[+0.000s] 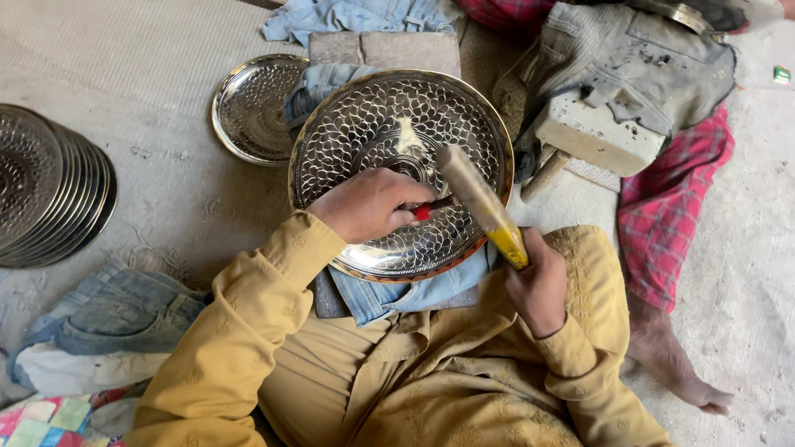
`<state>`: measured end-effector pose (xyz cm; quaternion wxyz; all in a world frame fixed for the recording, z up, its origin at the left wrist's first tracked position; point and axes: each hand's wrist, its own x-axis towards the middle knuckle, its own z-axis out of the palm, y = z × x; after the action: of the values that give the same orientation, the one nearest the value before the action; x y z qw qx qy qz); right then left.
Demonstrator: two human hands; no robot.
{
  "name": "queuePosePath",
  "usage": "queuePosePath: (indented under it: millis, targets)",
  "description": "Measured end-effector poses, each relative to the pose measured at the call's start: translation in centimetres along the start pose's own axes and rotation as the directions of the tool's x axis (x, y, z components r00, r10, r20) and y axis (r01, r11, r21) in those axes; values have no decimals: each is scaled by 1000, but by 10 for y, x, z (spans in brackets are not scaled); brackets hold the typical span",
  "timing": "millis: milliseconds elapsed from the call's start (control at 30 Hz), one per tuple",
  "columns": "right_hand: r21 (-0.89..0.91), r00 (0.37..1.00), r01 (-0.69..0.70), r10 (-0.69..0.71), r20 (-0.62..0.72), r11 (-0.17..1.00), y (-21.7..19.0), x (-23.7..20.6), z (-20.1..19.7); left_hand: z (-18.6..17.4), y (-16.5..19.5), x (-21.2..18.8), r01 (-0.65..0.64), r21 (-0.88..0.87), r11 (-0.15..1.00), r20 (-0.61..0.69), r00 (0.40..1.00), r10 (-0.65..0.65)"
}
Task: The person sits on the floor holding a decorative brass plate on their lap. They hold a small punch against the plate's engraved surface with one hand and strike it with a wooden mallet in the other hand, working the pattern across the plate, occasionally repositioning the punch and rotating the plate.
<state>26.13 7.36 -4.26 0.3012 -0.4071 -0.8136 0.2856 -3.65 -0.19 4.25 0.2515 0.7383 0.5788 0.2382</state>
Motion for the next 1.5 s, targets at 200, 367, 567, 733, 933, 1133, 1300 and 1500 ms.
queuePosePath:
  millis: [200, 367, 567, 733, 933, 1133, 1300, 1500]
  targets:
    - [52, 995, 97, -95, -34, 994, -13, -1, -4, -3, -1, -5, -56, 13, 998, -29, 998, 57]
    - [164, 994, 78, -64, -88, 983, -17, 0, -3, -4, -2, -4, -78, 5, 997, -62, 995, 78]
    - [117, 993, 102, -96, -63, 988, -13, -1, -6, -3, -3, -5, -72, -8, 997, -34, 997, 72]
    - [132, 998, 57, -52, -37, 990, -14, -1, -3, -4, 1, -11, -68, -13, 998, -149, 987, 65]
    - [286, 996, 61, -39, -81, 956, -15, 22, 11, 11, 15, -62, -79, -465, 882, -624, 736, -263]
    - [309, 927, 368, -321, -194, 877, -37, 95, 3, 47, 25, -76, -204, -696, 689, -628, 638, -446]
    - [79, 863, 501, -490, -124, 862, -78, 175, 1, 64, 25, -47, -110, -607, 787, -654, 632, -416]
    - [238, 847, 527, -479, -230, 816, -113, 147, -18, 77, 20, -1, -57, -296, 954, -729, 659, -186]
